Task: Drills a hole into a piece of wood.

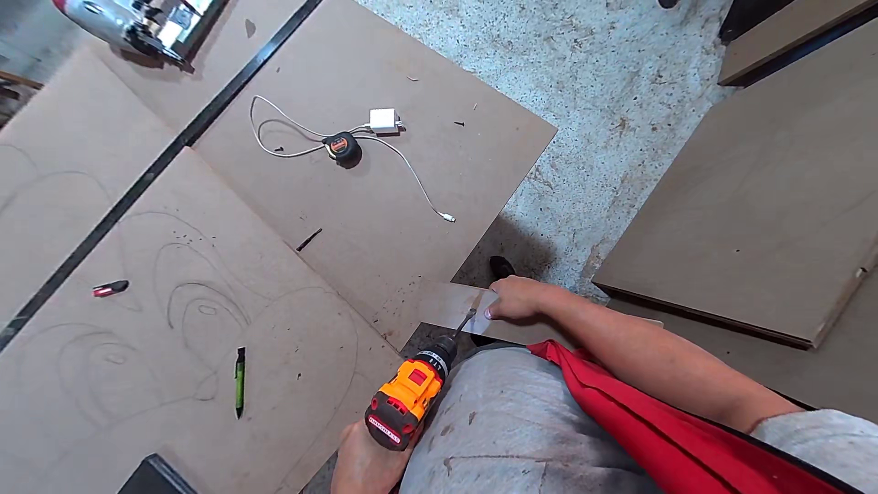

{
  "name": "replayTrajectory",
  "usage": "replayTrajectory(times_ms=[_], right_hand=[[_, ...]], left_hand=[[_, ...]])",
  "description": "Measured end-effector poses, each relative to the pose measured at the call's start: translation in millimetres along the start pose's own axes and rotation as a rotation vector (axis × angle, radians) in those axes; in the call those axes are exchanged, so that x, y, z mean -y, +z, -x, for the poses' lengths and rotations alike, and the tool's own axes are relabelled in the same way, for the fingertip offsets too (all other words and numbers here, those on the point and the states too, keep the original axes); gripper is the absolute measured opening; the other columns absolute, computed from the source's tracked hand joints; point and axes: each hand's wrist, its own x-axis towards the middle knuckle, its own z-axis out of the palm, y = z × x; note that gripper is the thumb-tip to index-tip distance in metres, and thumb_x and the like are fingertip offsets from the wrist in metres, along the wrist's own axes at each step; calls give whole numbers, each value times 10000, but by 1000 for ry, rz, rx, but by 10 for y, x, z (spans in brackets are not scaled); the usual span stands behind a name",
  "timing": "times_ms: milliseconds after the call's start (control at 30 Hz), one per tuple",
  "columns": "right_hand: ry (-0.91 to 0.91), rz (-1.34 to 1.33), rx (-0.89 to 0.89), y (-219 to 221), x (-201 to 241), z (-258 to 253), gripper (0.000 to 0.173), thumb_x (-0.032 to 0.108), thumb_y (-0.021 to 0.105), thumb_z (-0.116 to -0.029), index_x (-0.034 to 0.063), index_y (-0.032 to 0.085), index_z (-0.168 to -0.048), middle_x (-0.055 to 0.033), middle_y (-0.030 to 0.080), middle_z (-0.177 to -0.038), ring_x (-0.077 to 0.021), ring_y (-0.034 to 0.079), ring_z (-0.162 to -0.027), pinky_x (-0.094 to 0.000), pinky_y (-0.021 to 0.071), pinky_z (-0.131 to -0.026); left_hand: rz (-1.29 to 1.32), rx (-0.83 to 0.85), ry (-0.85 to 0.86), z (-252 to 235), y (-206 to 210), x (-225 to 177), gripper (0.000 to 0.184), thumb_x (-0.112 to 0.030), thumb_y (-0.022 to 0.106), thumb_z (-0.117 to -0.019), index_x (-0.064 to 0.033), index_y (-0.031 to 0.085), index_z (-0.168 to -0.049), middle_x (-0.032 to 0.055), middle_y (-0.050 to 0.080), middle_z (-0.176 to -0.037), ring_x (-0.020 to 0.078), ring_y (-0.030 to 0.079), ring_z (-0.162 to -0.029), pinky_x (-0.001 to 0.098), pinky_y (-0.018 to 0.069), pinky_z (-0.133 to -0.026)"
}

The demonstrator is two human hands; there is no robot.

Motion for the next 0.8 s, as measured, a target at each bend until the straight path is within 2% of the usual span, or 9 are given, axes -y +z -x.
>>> replayTrajectory(times_ms=[167,233,333,433,567,600,667,700,800], right_hand=[[8,12,-21,53,25,17,505,520,622,-975,66,660,-1193,-149,696,-1043,-320,685,-995,-579,547,-852],[9,-12,-29,69,16,20,500,512,626,-969,69,670,-1196,-157,703,-1045,-331,689,-995,-600,546,-853],[8,-12,-21,78,10,-4,505,512,625,-971,68,670,-1207,-159,703,-1065,-334,686,-1017,-603,541,-869],[0,-2,-29,76,-5,-15,508,516,614,-976,65,666,-1203,-156,701,-1063,-328,685,-1018,-595,541,-871],[14,9,-37,71,41,-8,494,519,607,-976,79,666,-1192,-143,703,-1027,-319,691,-985,-586,549,-843],[19,18,-35,79,61,-11,498,526,608,-971,86,666,-1195,-139,704,-1022,-318,692,-980,-586,550,-836],[16,46,-16,132,130,-14,503,525,619,-963,88,665,-1208,-142,704,-1035,-326,691,-993,-595,550,-839],[11,67,-10,177,169,-23,492,514,630,-953,89,669,-1198,-142,704,-1030,-331,692,-991,-598,552,-833],[16,117,4,245,225,-43,460,497,644,-939,102,679,-1171,-134,706,-1006,-328,695,-973,-597,553,-808]], left_hand=[[-49,48,-21,-17,34,16,463,-526,788,-721,-116,739,-930,71,744,-801,236,739,-778,516,595,-723],[-36,35,19,-16,28,6,442,-514,798,-703,-120,743,-895,60,743,-781,216,737,-753,505,598,-700],[-35,45,32,-14,-37,-76,418,-483,794,-730,-109,741,-908,65,745,-783,209,740,-754,497,597,-704],[-70,-38,109,13,91,28,407,-515,773,-732,-126,748,-852,59,742,-741,208,740,-704,498,600,-653],[-54,-121,126,86,92,-64,394,-482,765,-740,-110,743,-865,58,742,-737,200,742,-692,476,604,-641],[-72,-90,85,94,43,-150,387,-471,762,-748,-108,744,-882,64,747,-753,212,748,-716,481,607,-664],[-96,114,-66,95,-254,-509,378,-396,752,-838,-52,744,-995,144,761,-890,306,750,-879,535,572,-815],[-108,192,-115,72,-363,-613,380,-388,741,-864,-46,739,-1029,159,759,-936,323,741,-935,540,558,-860],[-83,222,-110,57,-429,-576,370,-393,760,-844,-65,741,-1013,144,757,-921,305,742,-912,535,567,-842]])
